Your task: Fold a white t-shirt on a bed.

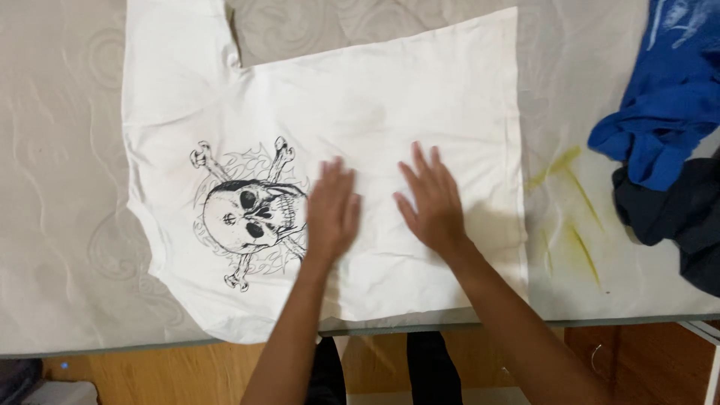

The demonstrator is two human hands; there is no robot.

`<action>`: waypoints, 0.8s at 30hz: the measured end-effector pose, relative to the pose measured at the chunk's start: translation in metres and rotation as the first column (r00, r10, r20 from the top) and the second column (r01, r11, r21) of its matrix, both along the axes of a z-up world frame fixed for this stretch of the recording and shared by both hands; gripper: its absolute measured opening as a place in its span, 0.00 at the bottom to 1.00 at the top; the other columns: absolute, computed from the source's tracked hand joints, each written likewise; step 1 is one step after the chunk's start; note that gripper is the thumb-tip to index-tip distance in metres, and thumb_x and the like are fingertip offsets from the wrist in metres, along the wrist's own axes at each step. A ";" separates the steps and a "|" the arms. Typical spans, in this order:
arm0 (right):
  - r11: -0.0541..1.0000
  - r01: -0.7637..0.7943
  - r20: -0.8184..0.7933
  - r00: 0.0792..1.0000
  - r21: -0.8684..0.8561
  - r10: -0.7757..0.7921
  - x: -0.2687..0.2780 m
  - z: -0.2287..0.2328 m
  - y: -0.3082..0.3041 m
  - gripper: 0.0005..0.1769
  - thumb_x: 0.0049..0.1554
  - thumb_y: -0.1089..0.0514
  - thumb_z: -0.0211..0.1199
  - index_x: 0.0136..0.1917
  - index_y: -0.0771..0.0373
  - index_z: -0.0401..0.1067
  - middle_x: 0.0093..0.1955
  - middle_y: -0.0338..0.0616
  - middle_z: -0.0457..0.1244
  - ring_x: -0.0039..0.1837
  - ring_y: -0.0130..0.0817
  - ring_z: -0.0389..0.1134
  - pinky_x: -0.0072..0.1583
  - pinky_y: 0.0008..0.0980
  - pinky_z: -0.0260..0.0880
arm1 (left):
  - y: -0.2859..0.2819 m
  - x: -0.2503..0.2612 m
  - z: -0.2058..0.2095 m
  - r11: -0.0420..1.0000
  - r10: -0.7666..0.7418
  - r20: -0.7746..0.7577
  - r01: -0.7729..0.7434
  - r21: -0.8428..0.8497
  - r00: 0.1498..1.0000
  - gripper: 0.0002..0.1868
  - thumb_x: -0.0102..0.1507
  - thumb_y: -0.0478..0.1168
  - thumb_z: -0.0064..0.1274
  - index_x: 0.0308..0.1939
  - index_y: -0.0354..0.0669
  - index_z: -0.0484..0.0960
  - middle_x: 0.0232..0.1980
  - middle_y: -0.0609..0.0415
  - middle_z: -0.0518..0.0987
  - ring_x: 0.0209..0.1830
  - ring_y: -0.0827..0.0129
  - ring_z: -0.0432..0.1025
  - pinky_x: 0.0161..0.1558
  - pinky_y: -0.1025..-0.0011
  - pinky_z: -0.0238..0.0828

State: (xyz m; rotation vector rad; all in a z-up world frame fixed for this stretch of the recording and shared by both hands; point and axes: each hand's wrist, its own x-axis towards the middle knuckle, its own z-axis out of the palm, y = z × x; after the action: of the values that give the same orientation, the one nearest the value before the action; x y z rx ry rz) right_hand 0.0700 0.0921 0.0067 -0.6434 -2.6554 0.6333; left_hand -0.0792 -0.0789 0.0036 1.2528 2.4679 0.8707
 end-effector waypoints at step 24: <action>0.989 0.118 0.292 0.946 0.088 -0.139 0.012 -0.010 0.021 0.36 0.67 0.42 0.55 0.82 0.59 0.59 0.88 0.49 0.43 0.88 0.50 0.38 0.81 0.58 0.34 | 0.039 -0.057 0.011 0.962 -0.028 -0.151 -0.015 -0.274 0.988 0.41 0.64 0.48 0.45 0.82 0.58 0.54 0.87 0.50 0.43 0.87 0.54 0.37 0.80 0.49 0.35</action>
State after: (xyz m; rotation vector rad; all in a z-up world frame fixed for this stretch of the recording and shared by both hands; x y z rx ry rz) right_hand 0.0821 0.1128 -0.0032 -0.9509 -2.8625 0.4337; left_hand -0.1362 -0.0402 0.0150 1.2685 2.5893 0.4223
